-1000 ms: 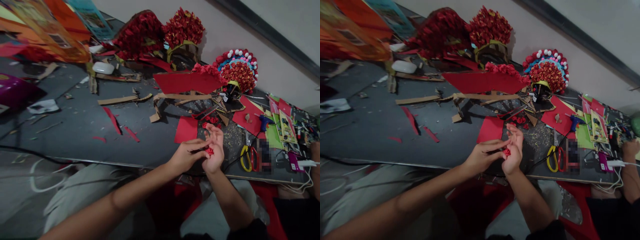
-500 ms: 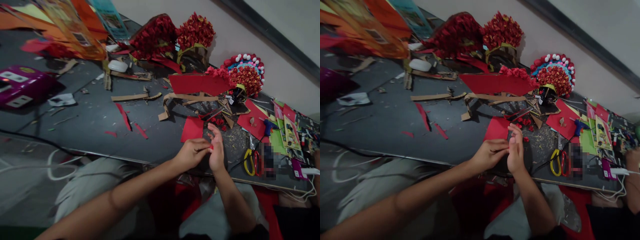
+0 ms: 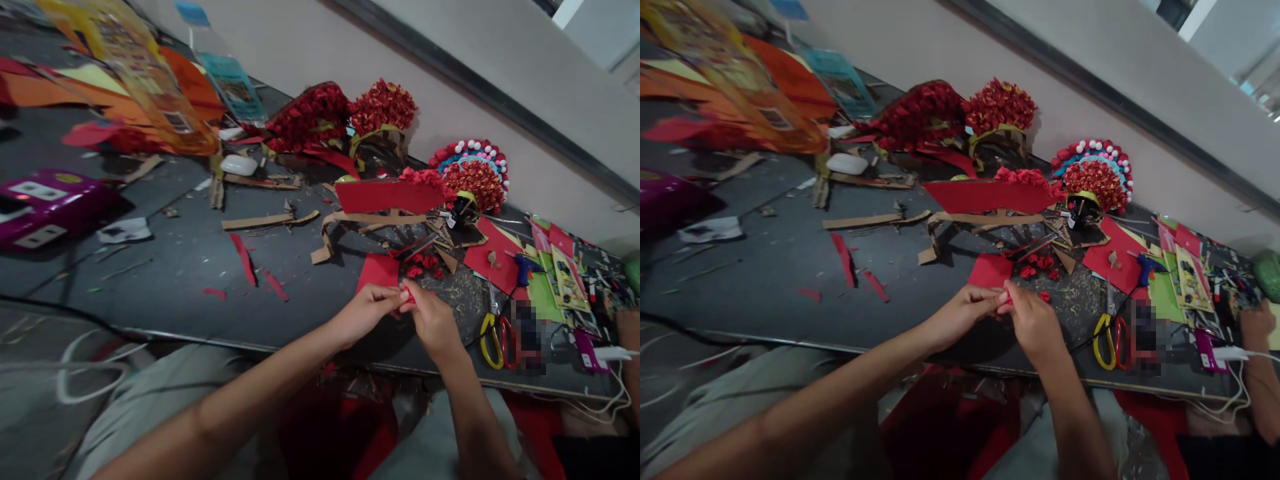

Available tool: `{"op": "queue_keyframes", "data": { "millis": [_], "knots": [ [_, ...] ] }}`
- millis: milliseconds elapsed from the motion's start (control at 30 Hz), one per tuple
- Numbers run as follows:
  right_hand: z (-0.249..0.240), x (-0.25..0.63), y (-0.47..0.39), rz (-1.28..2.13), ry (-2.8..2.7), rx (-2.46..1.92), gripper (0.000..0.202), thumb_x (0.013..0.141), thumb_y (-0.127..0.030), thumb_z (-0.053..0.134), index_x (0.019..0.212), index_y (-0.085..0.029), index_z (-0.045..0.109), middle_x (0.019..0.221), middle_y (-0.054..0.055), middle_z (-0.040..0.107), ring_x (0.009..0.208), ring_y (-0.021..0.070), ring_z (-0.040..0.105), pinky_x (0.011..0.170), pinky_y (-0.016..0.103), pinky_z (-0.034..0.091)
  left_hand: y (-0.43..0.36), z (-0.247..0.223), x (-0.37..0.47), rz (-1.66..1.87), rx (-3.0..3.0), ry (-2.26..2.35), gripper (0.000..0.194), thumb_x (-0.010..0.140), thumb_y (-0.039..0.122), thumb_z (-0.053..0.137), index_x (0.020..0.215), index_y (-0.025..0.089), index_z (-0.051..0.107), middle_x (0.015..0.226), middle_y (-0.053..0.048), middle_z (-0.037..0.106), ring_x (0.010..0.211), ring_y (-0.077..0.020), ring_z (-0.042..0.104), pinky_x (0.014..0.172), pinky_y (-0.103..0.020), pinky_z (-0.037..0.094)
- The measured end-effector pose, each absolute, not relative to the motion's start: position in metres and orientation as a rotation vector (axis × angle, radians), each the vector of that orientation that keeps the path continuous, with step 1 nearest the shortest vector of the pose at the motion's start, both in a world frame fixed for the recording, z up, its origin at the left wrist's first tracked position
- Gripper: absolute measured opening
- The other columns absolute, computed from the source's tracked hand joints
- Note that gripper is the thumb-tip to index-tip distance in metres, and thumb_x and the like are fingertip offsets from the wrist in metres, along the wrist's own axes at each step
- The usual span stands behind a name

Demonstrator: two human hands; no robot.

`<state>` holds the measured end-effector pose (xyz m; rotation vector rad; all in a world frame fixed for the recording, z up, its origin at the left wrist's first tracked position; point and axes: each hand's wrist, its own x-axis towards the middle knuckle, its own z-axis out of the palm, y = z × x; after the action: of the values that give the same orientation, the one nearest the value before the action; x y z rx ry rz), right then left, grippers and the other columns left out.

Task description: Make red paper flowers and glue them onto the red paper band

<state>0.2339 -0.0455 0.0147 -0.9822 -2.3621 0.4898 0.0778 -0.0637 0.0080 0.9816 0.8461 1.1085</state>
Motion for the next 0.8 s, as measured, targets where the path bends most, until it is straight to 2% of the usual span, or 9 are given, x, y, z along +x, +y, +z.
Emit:
{"op": "queue_keyframes", "data": {
  "millis": [200,300,367,433,533,600,633,700,800],
  "knots": [
    [0.011,0.232,-0.046,0.120,-2.332,-0.936,0.032,0.089,-0.012,0.036,0.097,-0.019,0.066,0.075,0.005,0.070,0.070,0.0160,0.064,0.066,0.027,0.050,-0.069,0.006,0.082,1.052,0.951,0.884,0.043,0.073,0.053,0.063,0.061,0.012,0.064,0.058,0.000,0.057,0.060,-0.0114,0.047,0.060,-0.024,0.036],
    [0.007,0.230,-0.047,-0.116,-2.267,-0.931,0.028,0.089,-0.014,0.040,0.078,-0.019,0.065,0.058,0.002,0.064,0.058,0.0142,0.058,0.058,0.026,0.045,-0.073,0.007,0.085,0.988,0.707,0.798,0.044,0.066,0.055,0.069,0.065,0.011,0.066,0.060,-0.001,0.058,0.060,-0.0109,0.049,0.061,-0.024,0.039],
    [0.005,0.230,-0.048,-0.175,-2.234,-0.892,0.028,0.090,-0.015,0.040,0.075,-0.019,0.064,0.053,0.001,0.062,0.054,0.0142,0.056,0.056,0.027,0.044,-0.073,0.008,0.086,0.922,0.574,0.749,0.045,0.061,0.054,0.075,0.065,0.011,0.067,0.060,-0.001,0.059,0.058,-0.0093,0.049,0.060,-0.023,0.040],
    [0.006,0.229,-0.048,-0.102,-2.219,-0.836,0.027,0.090,-0.015,0.040,0.082,-0.019,0.065,0.058,0.002,0.065,0.060,0.0152,0.060,0.060,0.028,0.047,-0.072,0.007,0.085,0.884,0.501,0.724,0.044,0.057,0.052,0.080,0.064,0.011,0.068,0.058,-0.001,0.059,0.056,-0.0078,0.048,0.059,-0.021,0.040],
    [0.013,0.229,-0.048,0.135,-2.251,-0.801,0.028,0.091,-0.016,0.041,0.108,-0.019,0.063,0.093,0.006,0.072,0.090,0.0173,0.065,0.080,0.032,0.051,-0.069,0.006,0.081,0.937,0.476,0.719,0.041,0.051,0.048,0.084,0.063,0.012,0.069,0.058,0.000,0.060,0.056,-0.0072,0.049,0.059,-0.020,0.041],
    [0.018,0.230,-0.048,0.273,-2.277,-0.813,0.035,0.091,-0.015,0.040,0.121,-0.021,0.056,0.118,0.006,0.066,0.109,0.0170,0.059,0.093,0.034,0.048,-0.067,0.007,0.079,0.978,0.522,0.737,0.039,0.052,0.047,0.084,0.065,0.013,0.069,0.060,0.000,0.062,0.057,-0.0075,0.049,0.060,-0.021,0.043],
    [0.020,0.231,-0.048,0.329,-2.285,-0.823,0.037,0.091,-0.015,0.040,0.126,-0.023,0.053,0.123,0.006,0.062,0.114,0.0164,0.057,0.096,0.035,0.047,-0.067,0.008,0.078,0.988,0.564,0.749,0.039,0.053,0.047,0.083,0.065,0.013,0.069,0.060,0.000,0.062,0.057,-0.0078,0.049,0.061,-0.022,0.044],
    [0.022,0.233,-0.049,0.418,-2.309,-0.847,0.040,0.092,-0.016,0.040,0.130,-0.025,0.049,0.125,0.004,0.062,0.115,0.0148,0.057,0.097,0.032,0.047,-0.066,0.009,0.076,0.996,0.679,0.782,0.038,0.058,0.049,0.079,0.065,0.013,0.069,0.060,0.000,0.062,0.056,-0.0088,0.049,0.060,-0.023,0.044],
    [0.018,0.232,-0.053,0.459,-2.383,-0.969,0.040,0.093,-0.020,0.039,0.132,-0.026,0.047,0.117,0.004,0.066,0.106,0.0150,0.062,0.090,0.030,0.051,-0.065,0.009,0.073,1.014,0.920,0.879,0.034,0.065,0.047,0.071,0.064,0.014,0.068,0.058,0.001,0.061,0.057,-0.0103,0.049,0.060,-0.023,0.044]
  ]
}}
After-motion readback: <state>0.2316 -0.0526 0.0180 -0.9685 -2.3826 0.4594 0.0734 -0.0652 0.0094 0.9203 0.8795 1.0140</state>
